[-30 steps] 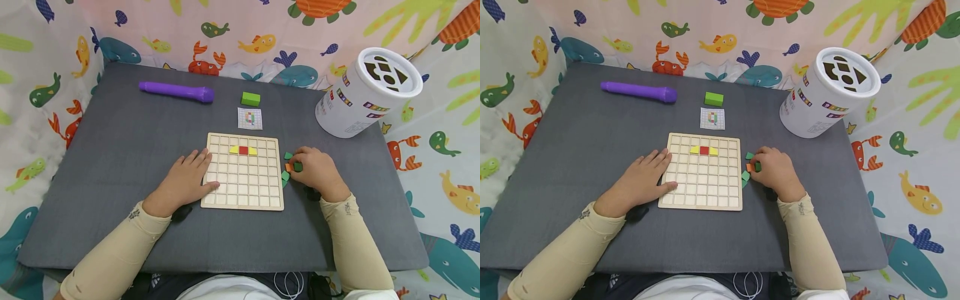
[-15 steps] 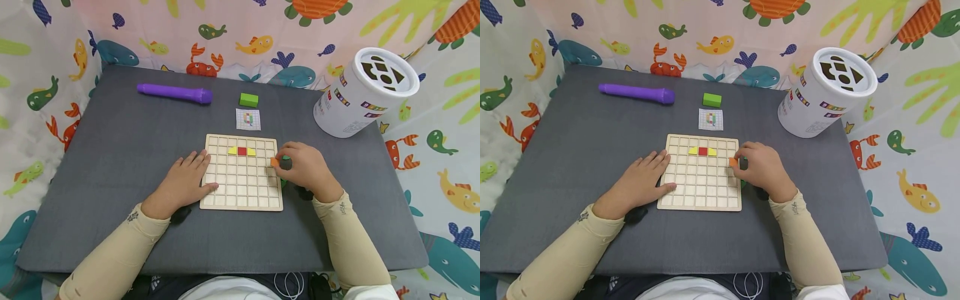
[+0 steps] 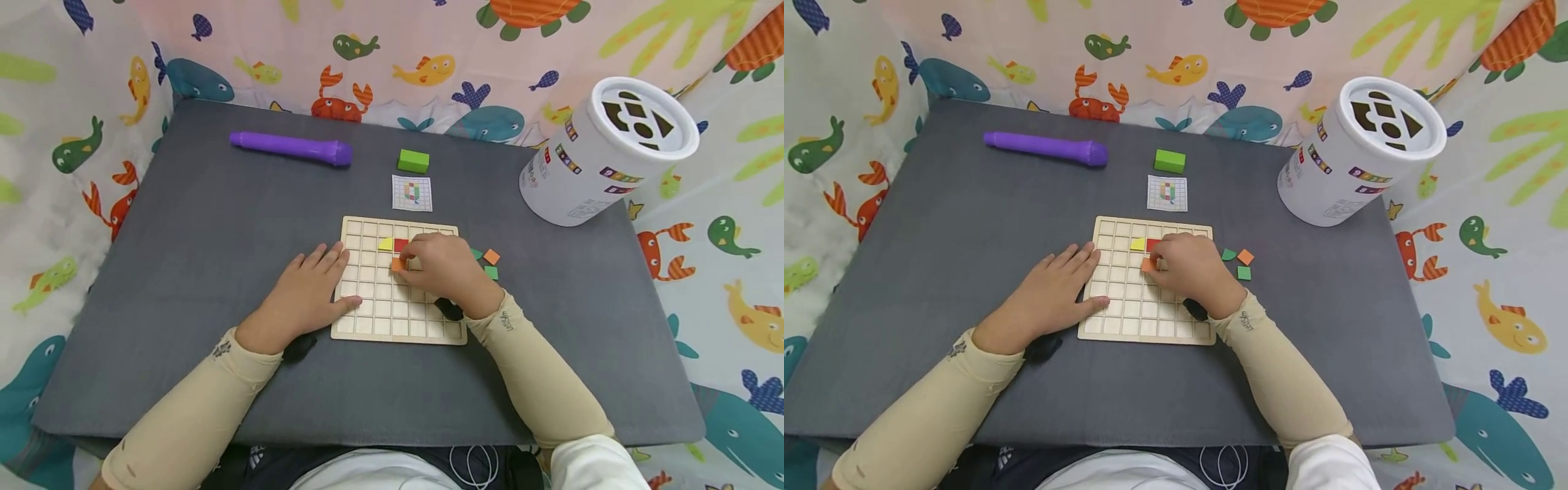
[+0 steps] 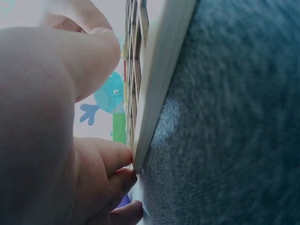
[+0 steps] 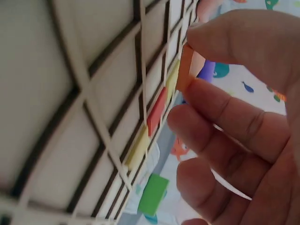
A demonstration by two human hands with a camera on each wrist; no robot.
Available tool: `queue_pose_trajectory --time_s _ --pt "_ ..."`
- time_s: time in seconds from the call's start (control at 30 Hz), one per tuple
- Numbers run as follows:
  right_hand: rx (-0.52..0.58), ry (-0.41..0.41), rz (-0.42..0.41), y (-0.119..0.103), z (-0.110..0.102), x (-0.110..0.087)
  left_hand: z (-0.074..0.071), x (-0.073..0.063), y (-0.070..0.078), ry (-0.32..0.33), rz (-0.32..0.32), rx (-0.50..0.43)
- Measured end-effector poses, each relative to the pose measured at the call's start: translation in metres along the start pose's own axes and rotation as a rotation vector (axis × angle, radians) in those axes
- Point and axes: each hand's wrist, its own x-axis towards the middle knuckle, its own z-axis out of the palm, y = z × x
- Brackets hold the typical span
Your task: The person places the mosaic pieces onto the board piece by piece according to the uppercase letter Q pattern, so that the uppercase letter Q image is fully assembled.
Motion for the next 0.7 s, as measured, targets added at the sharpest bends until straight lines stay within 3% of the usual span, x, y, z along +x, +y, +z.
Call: queue_pose_trajectory --time_s 0.2,0.47,0.63,0.7 --pt "-0.022 -0.065 0.017 -0.009 0.004 0.011 -0.004 0.000 0.003 -0.016 0.008 0.004" --pt "-0.055 -0.017 0.012 -0.014 0.008 0.023 -0.005 0.002 0.002 0.007 0.013 0.016" --pt "-0.005 -0.071 0.008 -0.014 0.006 0.022 -0.005 0.000 0.002 -0.002 0.009 0.022" --pt "0.019 -0.058 0.036 -0.010 0.000 0.016 -0.005 0.000 0.001 0.004 0.011 0.022"
